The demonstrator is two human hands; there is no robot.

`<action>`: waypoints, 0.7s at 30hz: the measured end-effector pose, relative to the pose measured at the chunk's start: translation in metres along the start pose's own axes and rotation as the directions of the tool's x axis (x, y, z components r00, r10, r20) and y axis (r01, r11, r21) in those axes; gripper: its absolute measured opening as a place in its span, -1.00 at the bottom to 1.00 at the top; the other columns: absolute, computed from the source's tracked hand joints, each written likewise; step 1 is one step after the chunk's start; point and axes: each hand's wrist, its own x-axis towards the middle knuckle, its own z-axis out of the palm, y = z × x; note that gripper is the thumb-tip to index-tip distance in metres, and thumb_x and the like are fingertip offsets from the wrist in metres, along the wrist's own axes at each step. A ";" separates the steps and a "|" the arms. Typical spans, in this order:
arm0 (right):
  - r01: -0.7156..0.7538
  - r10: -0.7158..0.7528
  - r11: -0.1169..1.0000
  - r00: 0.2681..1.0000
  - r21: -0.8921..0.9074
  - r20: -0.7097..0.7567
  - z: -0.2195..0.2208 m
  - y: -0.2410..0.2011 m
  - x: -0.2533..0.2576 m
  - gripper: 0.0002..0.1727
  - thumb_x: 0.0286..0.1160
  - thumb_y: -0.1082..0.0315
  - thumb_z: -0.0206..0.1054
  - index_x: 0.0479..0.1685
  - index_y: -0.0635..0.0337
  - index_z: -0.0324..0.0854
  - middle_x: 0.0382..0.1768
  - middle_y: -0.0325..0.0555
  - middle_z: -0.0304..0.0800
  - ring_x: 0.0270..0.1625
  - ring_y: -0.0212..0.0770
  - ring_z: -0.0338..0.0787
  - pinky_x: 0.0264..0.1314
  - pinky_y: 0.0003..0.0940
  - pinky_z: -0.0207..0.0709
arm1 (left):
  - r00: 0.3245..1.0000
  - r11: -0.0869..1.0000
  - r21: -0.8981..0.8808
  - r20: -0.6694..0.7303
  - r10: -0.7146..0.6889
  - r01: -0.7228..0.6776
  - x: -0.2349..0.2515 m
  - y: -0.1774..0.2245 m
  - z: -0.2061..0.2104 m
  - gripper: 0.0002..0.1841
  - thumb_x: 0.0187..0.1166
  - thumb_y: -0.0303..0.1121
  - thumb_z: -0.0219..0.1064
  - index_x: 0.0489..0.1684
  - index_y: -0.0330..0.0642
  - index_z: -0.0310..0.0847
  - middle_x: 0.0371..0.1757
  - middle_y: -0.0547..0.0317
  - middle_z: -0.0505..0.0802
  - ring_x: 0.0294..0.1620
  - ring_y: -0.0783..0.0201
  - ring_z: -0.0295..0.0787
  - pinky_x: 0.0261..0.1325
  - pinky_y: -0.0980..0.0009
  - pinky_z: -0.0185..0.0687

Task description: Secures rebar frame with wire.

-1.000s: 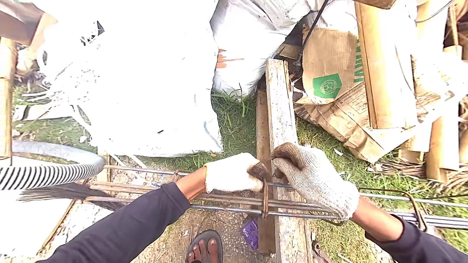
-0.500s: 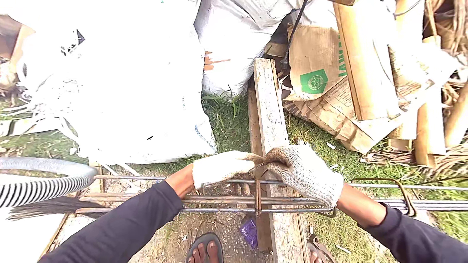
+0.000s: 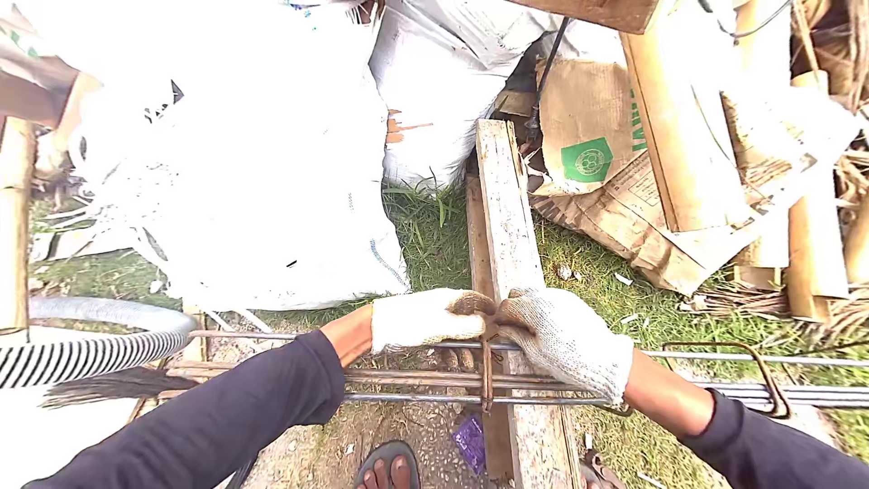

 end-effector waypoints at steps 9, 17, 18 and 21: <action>-0.109 0.107 0.994 0.982 0.002 0.153 -0.009 -0.013 0.005 -0.77 0.66 0.08 0.25 -0.11 -0.18 0.84 -0.17 -0.27 0.83 -0.03 -0.22 0.81 0.02 -0.07 0.65 | 0.999 0.980 0.194 -0.018 0.041 -0.037 0.000 0.002 -0.002 -0.66 0.69 -0.30 0.34 0.39 -0.06 0.66 -0.03 0.20 0.87 -0.14 0.41 0.81 -0.02 0.45 0.75; -0.075 0.101 0.992 0.951 -0.099 0.293 -0.030 -0.038 0.013 -0.78 0.72 0.17 0.17 0.09 -0.09 0.71 -0.18 -0.12 0.80 -0.04 -0.05 0.83 -0.04 0.03 0.68 | 0.995 0.982 0.174 -0.050 0.084 -0.075 0.004 -0.002 -0.001 -0.79 0.64 -0.36 0.38 0.14 -0.17 0.76 -0.19 0.17 0.87 -0.25 0.42 0.79 -0.14 0.47 0.75; -0.080 0.107 0.992 0.950 -0.102 0.293 -0.030 -0.039 0.013 -0.78 0.71 0.19 0.18 0.10 -0.08 0.71 -0.17 -0.11 0.80 -0.03 -0.04 0.83 -0.03 0.04 0.68 | 0.995 0.979 0.189 -0.052 0.080 -0.069 0.004 -0.001 -0.001 -0.81 0.65 -0.36 0.37 0.10 -0.17 0.77 -0.22 0.18 0.86 -0.28 0.42 0.78 -0.17 0.48 0.74; -0.092 0.117 0.991 0.952 -0.098 0.285 -0.031 -0.041 0.014 -0.80 0.69 0.21 0.19 0.05 -0.06 0.70 -0.19 -0.11 0.80 -0.04 -0.03 0.82 -0.05 0.05 0.67 | 0.996 0.971 0.237 -0.069 0.064 -0.046 0.001 0.003 0.001 -0.84 0.69 -0.32 0.33 -0.04 -0.17 0.79 -0.32 0.22 0.83 -0.37 0.46 0.72 -0.24 0.50 0.68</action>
